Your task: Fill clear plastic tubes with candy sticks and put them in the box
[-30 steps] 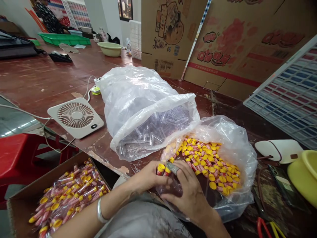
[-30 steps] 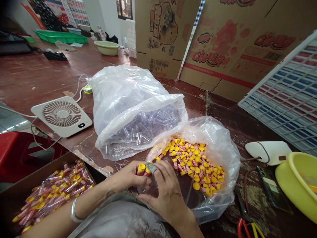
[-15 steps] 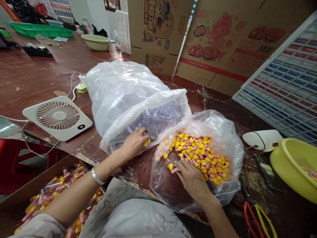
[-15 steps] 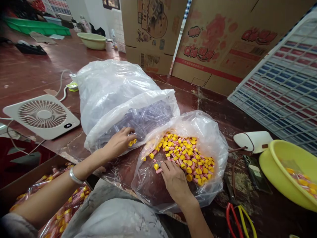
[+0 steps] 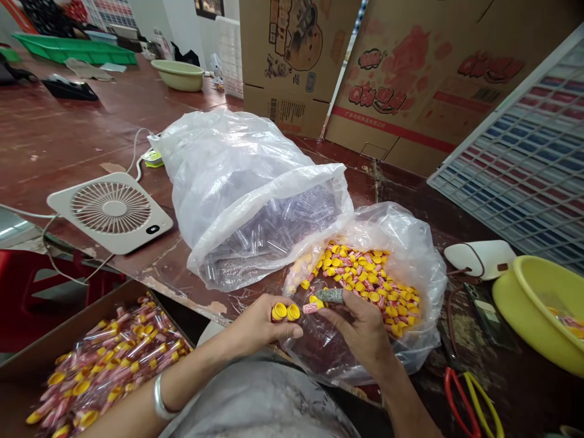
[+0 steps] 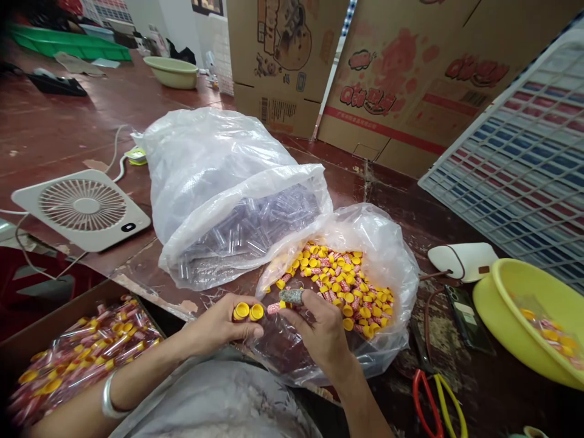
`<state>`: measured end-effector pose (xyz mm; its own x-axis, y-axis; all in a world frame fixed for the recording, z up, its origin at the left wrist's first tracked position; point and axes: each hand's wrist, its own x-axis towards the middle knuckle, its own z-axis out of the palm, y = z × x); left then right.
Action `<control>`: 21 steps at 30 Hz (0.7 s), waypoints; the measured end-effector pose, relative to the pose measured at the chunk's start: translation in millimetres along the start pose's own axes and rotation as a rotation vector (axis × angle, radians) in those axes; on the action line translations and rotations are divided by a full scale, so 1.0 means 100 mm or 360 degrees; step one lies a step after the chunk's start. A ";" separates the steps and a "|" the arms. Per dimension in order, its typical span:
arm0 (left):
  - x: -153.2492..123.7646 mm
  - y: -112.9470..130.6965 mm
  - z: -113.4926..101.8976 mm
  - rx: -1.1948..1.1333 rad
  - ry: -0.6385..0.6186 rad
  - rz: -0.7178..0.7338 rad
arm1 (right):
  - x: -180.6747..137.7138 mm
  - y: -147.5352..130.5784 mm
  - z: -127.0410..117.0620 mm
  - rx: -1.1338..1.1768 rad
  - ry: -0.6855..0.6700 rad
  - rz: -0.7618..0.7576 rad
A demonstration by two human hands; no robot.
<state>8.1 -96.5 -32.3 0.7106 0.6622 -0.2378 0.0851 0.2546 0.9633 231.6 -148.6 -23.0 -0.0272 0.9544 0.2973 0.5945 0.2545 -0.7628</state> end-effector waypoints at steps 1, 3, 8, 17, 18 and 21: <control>0.01 -0.02 0.01 -0.0040 0.0010 0.0015 | 0.01 -0.02 0.01 -0.0012 0.0012 -0.0014; 0.02 -0.04 0.01 -0.0114 0.0037 0.0046 | 0.03 -0.05 0.01 -0.0028 0.0015 -0.0010; 0.02 0.00 0.07 -0.0324 0.0105 0.0074 | 0.08 -0.18 0.06 -0.0134 -0.0113 -0.0251; 0.01 0.01 0.22 -0.0929 0.0304 0.0041 | -0.03 -0.23 0.32 -0.0587 0.0093 -0.0665; 0.00 0.00 0.24 -0.0959 0.0293 0.0033 | -0.03 -0.23 0.34 -0.0605 0.0120 -0.0690; -0.01 -0.03 0.28 -0.1066 0.0225 -0.0052 | -0.05 -0.26 0.42 -0.0597 0.0147 -0.0708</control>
<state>26.6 -117.6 -31.4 0.6130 0.7210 -0.3232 -0.3778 0.6267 0.6815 182.1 -153.2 -28.6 -0.2788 0.7468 0.6038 0.7864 0.5385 -0.3028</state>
